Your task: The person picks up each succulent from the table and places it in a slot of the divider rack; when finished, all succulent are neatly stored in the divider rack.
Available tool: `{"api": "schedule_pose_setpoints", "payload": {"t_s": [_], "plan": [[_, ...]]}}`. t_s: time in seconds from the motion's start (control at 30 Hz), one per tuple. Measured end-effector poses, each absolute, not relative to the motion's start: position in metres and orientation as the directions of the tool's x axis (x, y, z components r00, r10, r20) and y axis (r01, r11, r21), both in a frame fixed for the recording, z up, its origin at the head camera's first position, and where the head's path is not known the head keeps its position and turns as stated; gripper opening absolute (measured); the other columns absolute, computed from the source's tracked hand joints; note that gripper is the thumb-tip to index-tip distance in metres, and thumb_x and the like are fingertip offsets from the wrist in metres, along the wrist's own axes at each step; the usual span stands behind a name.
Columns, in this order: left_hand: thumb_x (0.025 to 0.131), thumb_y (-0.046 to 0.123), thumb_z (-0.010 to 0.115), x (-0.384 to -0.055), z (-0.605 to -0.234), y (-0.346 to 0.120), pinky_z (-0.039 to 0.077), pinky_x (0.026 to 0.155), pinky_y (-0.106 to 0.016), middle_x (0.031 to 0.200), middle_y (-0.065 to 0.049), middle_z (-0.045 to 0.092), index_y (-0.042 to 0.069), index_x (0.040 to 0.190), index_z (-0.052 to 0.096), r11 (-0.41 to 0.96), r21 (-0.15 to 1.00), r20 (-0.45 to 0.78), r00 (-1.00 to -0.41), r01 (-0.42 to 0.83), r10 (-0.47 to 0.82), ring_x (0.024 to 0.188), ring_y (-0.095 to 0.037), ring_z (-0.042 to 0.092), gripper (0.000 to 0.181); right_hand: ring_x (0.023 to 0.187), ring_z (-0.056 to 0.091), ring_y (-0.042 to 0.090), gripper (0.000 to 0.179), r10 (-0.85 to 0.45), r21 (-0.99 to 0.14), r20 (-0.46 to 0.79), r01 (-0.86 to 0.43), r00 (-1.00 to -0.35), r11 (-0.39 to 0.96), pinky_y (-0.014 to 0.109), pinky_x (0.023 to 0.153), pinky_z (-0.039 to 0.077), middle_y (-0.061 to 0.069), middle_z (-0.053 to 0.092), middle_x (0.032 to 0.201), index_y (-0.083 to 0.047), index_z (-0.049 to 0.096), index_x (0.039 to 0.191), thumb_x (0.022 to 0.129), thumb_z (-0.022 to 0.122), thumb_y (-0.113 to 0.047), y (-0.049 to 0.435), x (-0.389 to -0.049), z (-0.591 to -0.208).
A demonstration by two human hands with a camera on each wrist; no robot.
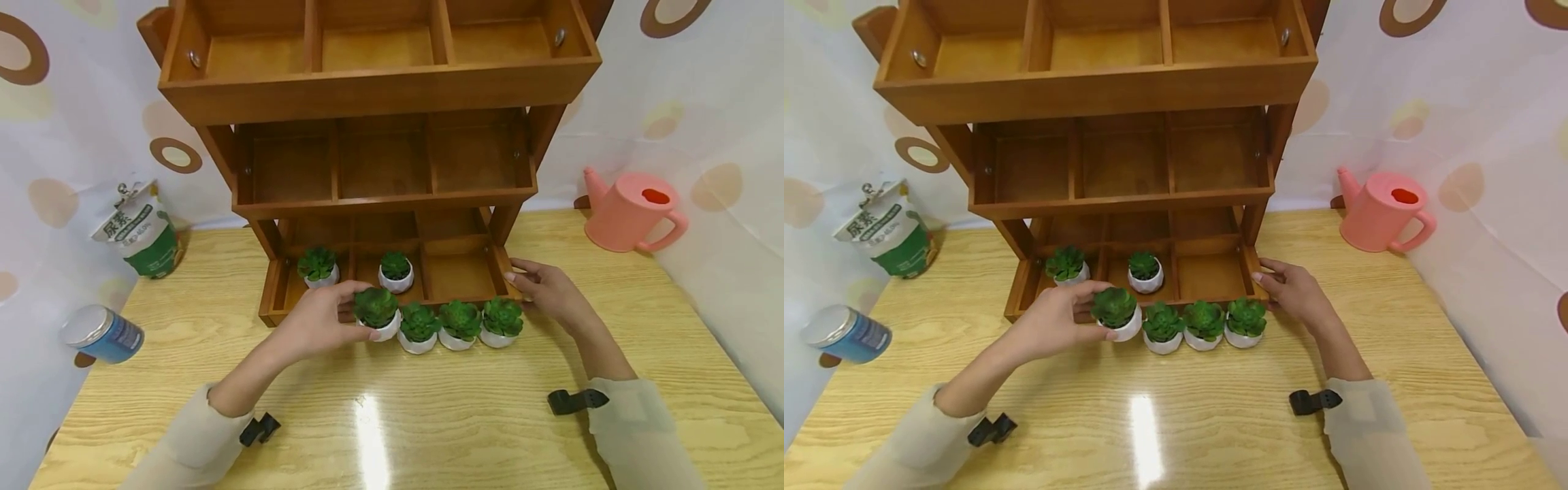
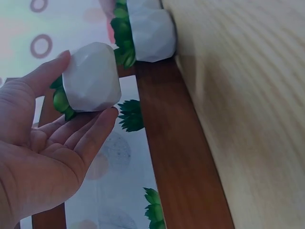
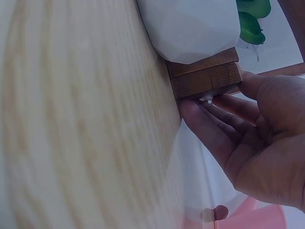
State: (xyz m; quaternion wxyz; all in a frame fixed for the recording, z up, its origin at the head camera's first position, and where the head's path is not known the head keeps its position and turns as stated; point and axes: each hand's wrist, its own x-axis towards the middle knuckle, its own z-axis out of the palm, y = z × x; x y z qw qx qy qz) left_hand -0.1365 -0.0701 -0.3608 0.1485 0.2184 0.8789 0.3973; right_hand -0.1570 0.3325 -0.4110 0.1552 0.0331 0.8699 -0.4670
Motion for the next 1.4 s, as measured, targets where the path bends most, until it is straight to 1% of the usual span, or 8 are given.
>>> {"api": "schedule_pose_setpoints", "payload": {"t_s": [0.1, 0.2, 0.37, 0.63, 0.83, 1.0, 1.27, 1.4], "plan": [[0.081, 0.03, 0.087, -0.14, -0.358, -0.068, 0.059, 0.091, -0.037, 0.121, -0.001, 0.073, 0.015, 0.136, 0.062, 0.579, 0.765, -0.068, -0.858, 0.283, 0.51, 0.109, -0.02, 0.072, 0.063, 0.128, 0.056, 0.039, 0.068, -0.085, -0.798, -0.3, 0.201, -0.95, 0.568, 0.043, 0.093, 0.059, 0.027, 0.047, 0.151, -0.011, 0.029, 0.161, 0.106, 0.047, -0.047, 0.333, -0.158, -0.411], [0.08, 0.032, 0.087, -0.142, -0.357, -0.066, 0.059, 0.092, -0.038, 0.123, -0.002, 0.073, 0.016, 0.137, 0.062, 0.581, 0.768, -0.074, -0.862, 0.271, 0.501, 0.109, -0.021, 0.072, 0.063, 0.13, 0.056, 0.04, 0.067, -0.085, -0.795, -0.294, 0.194, -0.952, 0.575, 0.043, 0.093, 0.059, 0.028, 0.047, 0.151, -0.011, 0.03, 0.161, 0.106, 0.046, -0.047, 0.333, -0.158, -0.411], [0.08, 0.032, 0.088, -0.146, -0.354, -0.063, 0.058, 0.094, -0.041, 0.125, -0.003, 0.072, 0.018, 0.139, 0.061, 0.587, 0.77, -0.09, -0.869, 0.249, 0.487, 0.111, -0.022, 0.071, 0.066, 0.126, 0.058, 0.038, 0.065, -0.078, -0.793, -0.294, 0.197, -0.953, 0.577, 0.043, 0.091, 0.059, 0.028, 0.052, 0.143, -0.011, 0.03, 0.161, 0.107, 0.045, -0.045, 0.331, -0.157, -0.411], [0.08, 0.034, 0.087, -0.152, -0.349, -0.057, 0.059, 0.094, -0.038, 0.126, -0.005, 0.072, 0.017, 0.141, 0.059, 0.587, 0.767, -0.074, -0.873, 0.26, 0.483, 0.11, -0.021, 0.072, 0.069, 0.125, 0.06, 0.044, 0.065, -0.069, -0.768, -0.287, 0.186, -0.956, 0.613, 0.043, 0.086, 0.061, 0.034, 0.05, 0.144, -0.008, 0.029, 0.16, 0.108, 0.044, -0.043, 0.327, -0.154, -0.41], [0.081, 0.036, 0.086, -0.156, -0.349, -0.054, 0.058, 0.094, -0.04, 0.126, -0.005, 0.071, 0.017, 0.141, 0.059, 0.574, 0.776, -0.061, -0.874, 0.263, 0.483, 0.112, -0.023, 0.071, 0.068, 0.109, 0.071, 0.038, 0.063, -0.064, -0.728, -0.25, 0.144, -0.966, 0.671, 0.041, 0.081, 0.062, 0.036, 0.054, 0.139, -0.006, 0.031, 0.159, 0.108, 0.044, -0.042, 0.324, -0.152, -0.407], [0.081, 0.035, 0.086, -0.162, -0.35, -0.05, 0.059, 0.093, -0.04, 0.124, -0.003, 0.072, 0.018, 0.139, 0.061, 0.569, 0.777, -0.046, -0.877, 0.268, 0.477, 0.109, -0.021, 0.072, 0.066, 0.101, 0.073, 0.032, 0.063, -0.061, -0.718, -0.24, 0.135, -0.969, 0.683, 0.041, 0.079, 0.062, 0.034, 0.057, 0.136, -0.007, 0.033, 0.159, 0.108, 0.045, -0.042, 0.322, -0.151, -0.407], [0.081, 0.035, 0.086, -0.175, -0.35, -0.03, 0.059, 0.087, -0.036, 0.12, -0.001, 0.073, 0.018, 0.139, 0.06, 0.582, 0.744, -0.012, -0.864, 0.328, 0.503, 0.1, -0.017, 0.072, 0.066, 0.106, 0.071, 0.034, 0.062, -0.053, -0.716, -0.244, 0.143, -0.968, 0.683, 0.041, 0.08, 0.062, 0.033, 0.057, 0.138, -0.007, 0.033, 0.159, 0.108, 0.046, -0.04, 0.324, -0.148, -0.408], [0.082, 0.033, 0.086, -0.184, -0.347, -0.013, 0.059, 0.089, -0.035, 0.121, -0.002, 0.073, 0.017, 0.138, 0.061, 0.564, 0.745, 0.013, -0.852, 0.357, 0.523, 0.104, -0.018, 0.073, 0.063, 0.105, 0.072, 0.032, 0.061, -0.055, -0.718, -0.226, 0.129, -0.973, 0.684, 0.04, 0.08, 0.062, 0.032, 0.058, 0.137, -0.008, 0.034, 0.159, 0.108, 0.046, -0.04, 0.325, -0.149, -0.407]]}}
